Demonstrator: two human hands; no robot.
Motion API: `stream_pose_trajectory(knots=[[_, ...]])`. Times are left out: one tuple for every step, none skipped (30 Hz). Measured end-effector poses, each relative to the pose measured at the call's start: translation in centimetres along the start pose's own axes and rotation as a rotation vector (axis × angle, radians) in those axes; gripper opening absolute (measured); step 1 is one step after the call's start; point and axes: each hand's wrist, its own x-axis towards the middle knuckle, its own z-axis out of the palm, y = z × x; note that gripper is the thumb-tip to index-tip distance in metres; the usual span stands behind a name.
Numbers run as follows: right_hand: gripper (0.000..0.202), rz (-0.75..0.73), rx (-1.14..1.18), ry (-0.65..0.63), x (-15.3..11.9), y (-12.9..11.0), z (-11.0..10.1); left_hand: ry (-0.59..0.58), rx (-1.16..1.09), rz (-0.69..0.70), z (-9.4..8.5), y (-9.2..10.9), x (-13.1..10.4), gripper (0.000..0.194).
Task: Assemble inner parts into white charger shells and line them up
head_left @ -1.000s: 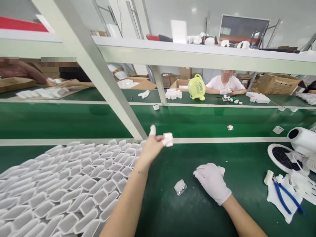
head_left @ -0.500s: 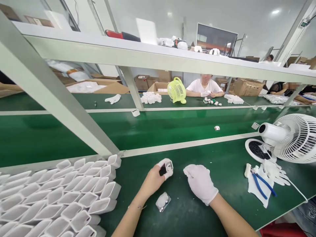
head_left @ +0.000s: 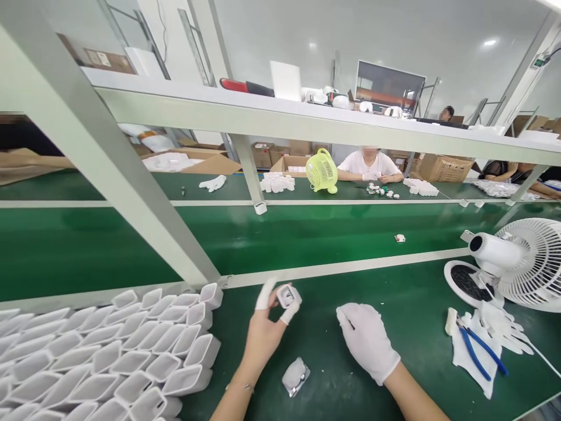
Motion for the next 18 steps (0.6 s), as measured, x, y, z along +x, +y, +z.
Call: stream_pose_trajectory(knots=[[0.026,-0.001,-0.007,0.024,0.1,0.2,0.0,-0.066,0.055,0.038,0.3,0.0,-0.3,0.069],[0.028,-0.002,-0.016,0.048,0.2,0.3,0.0,-0.124,0.102,0.089,0.6,0.1,-0.7,0.06],[0.029,-0.006,-0.026,0.066,0.2,0.5,0.0,-0.178,0.136,0.148,1.0,0.2,-1.0,0.051],[0.029,-0.009,-0.036,0.075,0.2,0.6,0.0,-0.229,0.158,0.208,1.3,0.2,-1.3,0.043],[0.03,-0.011,-0.045,0.076,0.2,0.6,0.1,-0.271,0.179,0.259,1.6,0.3,-1.5,0.038],[0.03,-0.014,-0.051,0.071,0.2,0.6,0.2,-0.3,0.194,0.295,1.8,0.2,-1.7,0.035],[0.029,-0.018,-0.055,0.063,0.1,0.6,0.3,-0.315,0.205,0.317,1.9,0.2,-1.8,0.034],[0.029,-0.02,-0.057,0.059,0.0,0.5,0.4,-0.32,0.211,0.33,2.0,0.1,-1.8,0.034],[0.029,-0.023,-0.056,0.056,-0.1,0.4,0.4,-0.315,0.217,0.337,2.0,0.0,-1.7,0.035],[0.028,-0.023,-0.051,0.051,-0.2,0.3,0.5,-0.306,0.222,0.344,2.0,-0.2,-1.6,0.035],[0.027,-0.02,-0.045,0.041,-0.2,0.2,0.5,-0.297,0.226,0.352,1.9,-0.3,-1.4,0.035],[0.027,-0.014,-0.04,0.026,-0.3,0.1,0.5,-0.291,0.229,0.357,1.9,-0.4,-1.3,0.035],[0.026,-0.008,-0.036,0.008,-0.4,0.0,0.5,-0.292,0.234,0.357,1.9,-0.6,-1.3,0.035],[0.026,-0.003,-0.036,-0.013,-0.4,-0.2,0.4,-0.302,0.241,0.346,1.8,-0.7,-1.4,0.036],[0.026,0.003,-0.038,-0.03,-0.4,-0.3,0.3,-0.326,0.25,0.324,1.8,-0.9,-1.6,0.037],[0.026,0.01,-0.041,-0.04,-0.4,-0.3,0.3,-0.364,0.256,0.291,1.8,-1.0,-1.8,0.04],[0.026,0.015,-0.042,-0.045,-0.3,-0.4,0.2,-0.41,0.254,0.255,1.8,-1.1,-2.0,0.043],[0.026,0.019,-0.041,-0.046,-0.3,-0.4,0.2,-0.44,0.235,0.226,1.8,-1.1,-2.2,0.048]])
